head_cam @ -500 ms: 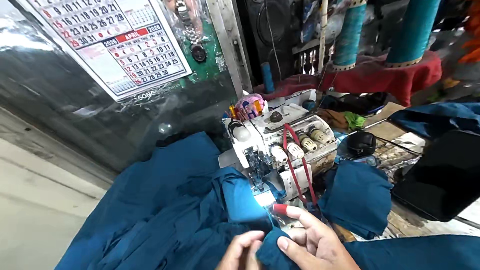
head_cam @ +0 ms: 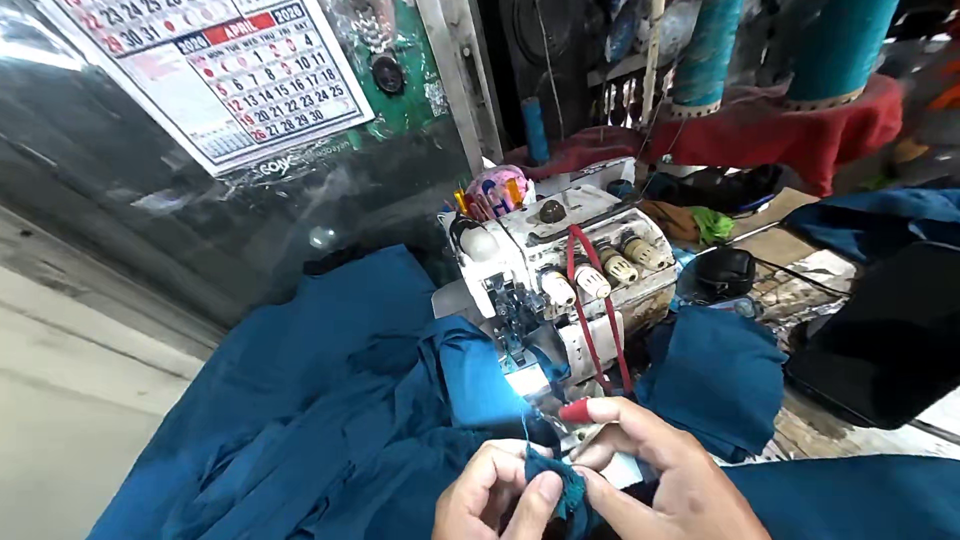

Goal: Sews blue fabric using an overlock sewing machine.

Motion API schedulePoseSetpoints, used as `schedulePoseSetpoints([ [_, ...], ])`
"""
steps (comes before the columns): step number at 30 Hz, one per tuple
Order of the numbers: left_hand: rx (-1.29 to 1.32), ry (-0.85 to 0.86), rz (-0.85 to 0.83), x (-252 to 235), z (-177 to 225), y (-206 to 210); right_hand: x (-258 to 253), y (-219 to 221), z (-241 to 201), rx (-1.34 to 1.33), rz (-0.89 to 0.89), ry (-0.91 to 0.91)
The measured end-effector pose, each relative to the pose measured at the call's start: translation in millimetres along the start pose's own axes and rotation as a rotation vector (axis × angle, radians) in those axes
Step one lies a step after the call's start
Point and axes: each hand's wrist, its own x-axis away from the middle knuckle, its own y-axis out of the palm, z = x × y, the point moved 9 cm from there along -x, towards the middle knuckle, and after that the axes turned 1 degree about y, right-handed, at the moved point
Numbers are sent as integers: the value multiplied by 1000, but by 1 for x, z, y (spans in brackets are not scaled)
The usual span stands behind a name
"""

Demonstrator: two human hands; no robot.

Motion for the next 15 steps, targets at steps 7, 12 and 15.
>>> schedulePoseSetpoints([
  [7,146,89,65,-4,-8,-7,-19,-8,-2,-111,43,-76],
  [12,309,119,52,-9,-7,-9,-25,-5,-2,-316,-84,-48],
  [15,324,134,47,-14,-5,-15,-33,3,6,-476,-196,-3],
])
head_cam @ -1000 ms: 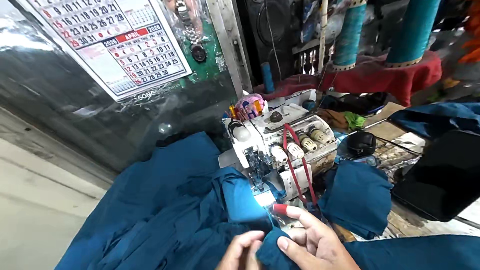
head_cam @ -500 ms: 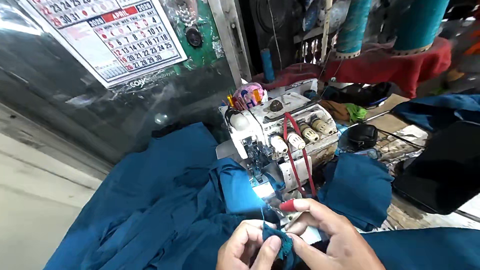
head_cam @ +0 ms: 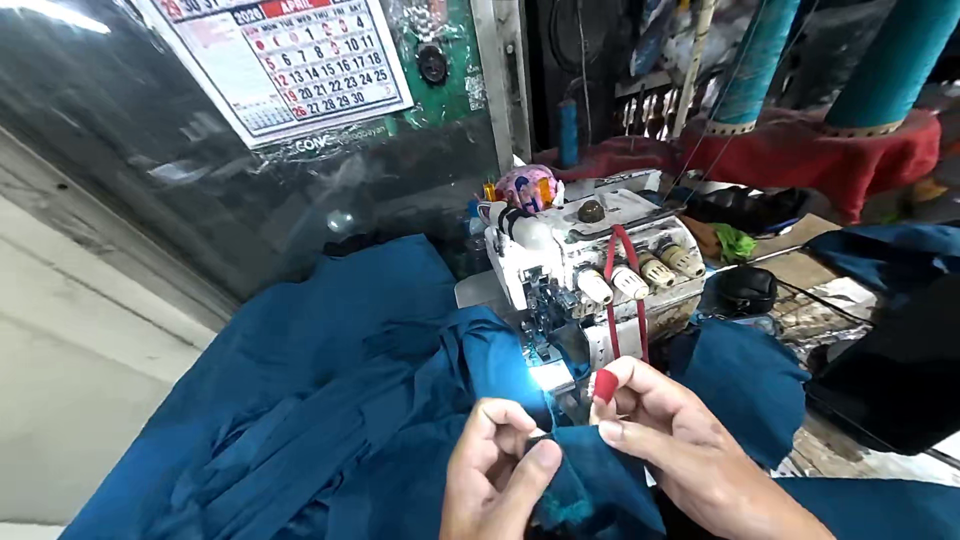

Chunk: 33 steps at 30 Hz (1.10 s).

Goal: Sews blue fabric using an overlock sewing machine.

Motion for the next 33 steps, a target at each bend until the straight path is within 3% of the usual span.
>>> schedulePoseSetpoints([
  [4,-132,-38,-196,4,28,-27,-2,-7,-4,183,-167,124],
  [7,-196,-200,-403,1,29,-34,-3,-5,-5,427,-351,245],
  [9,-376,-384,-476,-1,17,-34,-3,-2,-6,526,-427,306],
  [12,-450,-583,-620,7,4,-17,-7,4,-9,492,-431,290],
  [14,-351,-558,-584,7,3,-8,-10,4,-10,399,-377,245],
  [19,-228,-265,-190,6,-2,-16,-11,0,0,303,-295,222],
  [23,-18,-293,-151,8,2,-10,-16,-5,-3,293,-292,244],
  [25,-108,-329,-162,7,1,1,-19,-2,-5,273,-307,251],
  [30,-363,-31,-102,7,18,21,-17,2,-16,179,-315,342],
  [33,-285,-30,-24,3,5,32,-19,0,-18,120,-229,356],
])
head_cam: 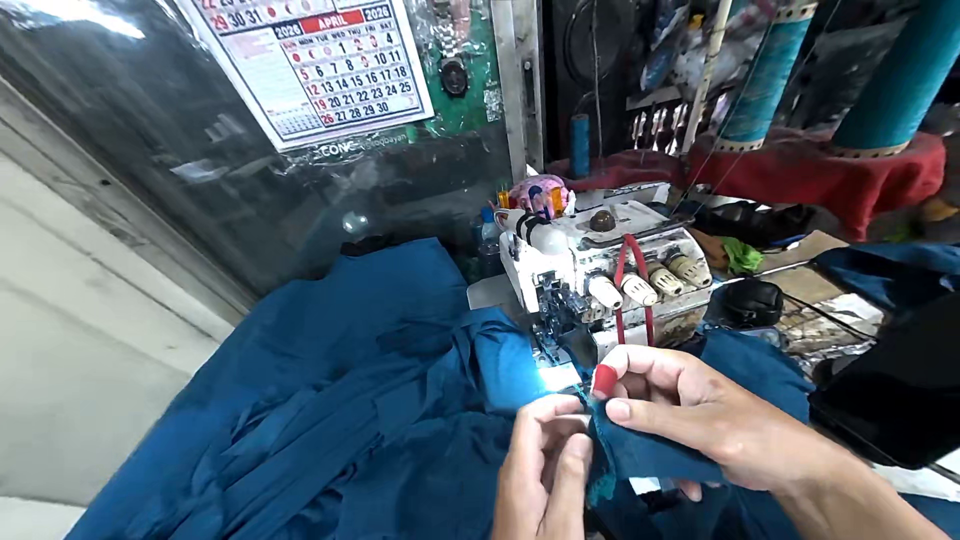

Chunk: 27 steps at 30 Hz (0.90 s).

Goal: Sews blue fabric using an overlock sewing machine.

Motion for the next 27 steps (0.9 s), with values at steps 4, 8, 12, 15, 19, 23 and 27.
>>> schedulePoseSetpoints([
  [4,196,-66,26,-4,-8,-9,1,-10,-2,38,38,-49],
  [8,165,-51,-149,-7,6,-38,6,-14,2,130,-13,-24],
  [12,38,-102,-472,-13,6,-54,6,-12,-1,284,-61,-23],
  [15,-213,-235,-555,-21,0,-63,11,-2,2,553,-140,-30],
  [19,-231,-280,-673,-14,15,-61,21,2,0,729,34,-254],
  [23,-318,-84,-498,-7,14,-60,29,-1,0,432,164,-484],
  [27,-393,-47,-302,-2,25,-67,28,-3,6,391,270,-532],
])
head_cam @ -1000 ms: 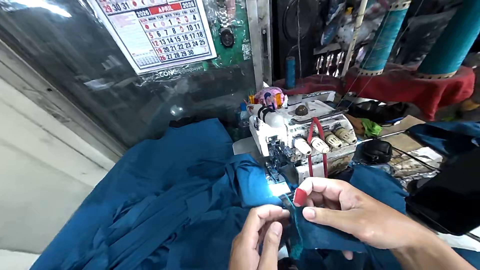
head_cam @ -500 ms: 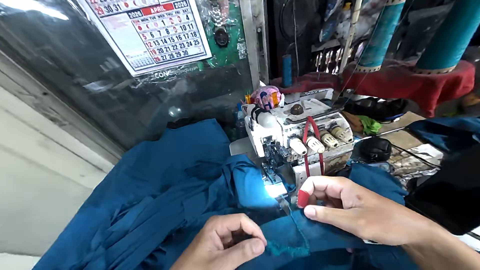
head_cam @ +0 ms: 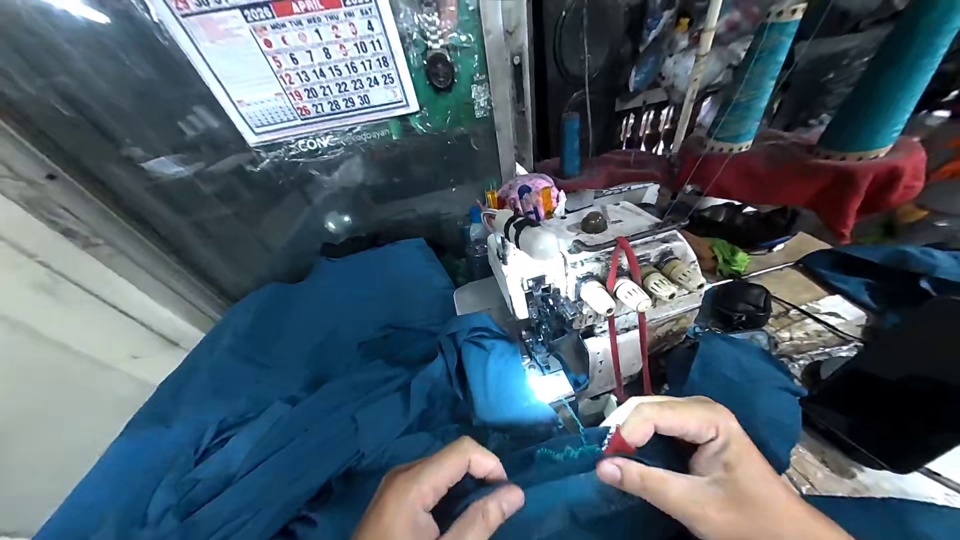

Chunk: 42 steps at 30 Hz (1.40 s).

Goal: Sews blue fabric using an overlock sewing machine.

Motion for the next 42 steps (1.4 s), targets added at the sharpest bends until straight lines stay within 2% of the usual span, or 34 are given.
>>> schedulePoseSetpoints([
  [6,-76,-76,131,3,12,-4,0,3,-2,67,96,-14],
  [9,-209,-77,192,7,12,-15,-2,1,-8,77,125,6],
  [12,-428,-156,143,10,8,-18,2,6,-5,131,6,196],
  [14,-457,-95,117,7,-4,-13,13,11,12,210,-62,374],
  [15,-439,-39,91,4,-16,-10,19,13,21,258,-67,405],
  [17,-355,0,-42,-3,-32,-10,32,17,28,348,4,408],
  [19,-304,13,-149,-11,-20,-21,39,23,20,342,129,382],
  [20,-305,40,-132,-18,-8,-28,40,28,16,317,170,385],
  [22,-370,138,9,-37,5,-40,37,41,21,277,221,391],
  [24,-424,244,123,-61,-5,-40,34,47,30,297,293,351],
  [28,-464,297,177,-83,-28,-27,33,42,25,338,370,318],
  [34,-630,256,137,-97,-22,-23,32,39,22,235,381,307],
  [38,-759,319,156,-104,-22,-19,32,38,35,200,407,300],
  [42,-856,295,44,-114,-15,-20,35,35,43,144,415,446],
])
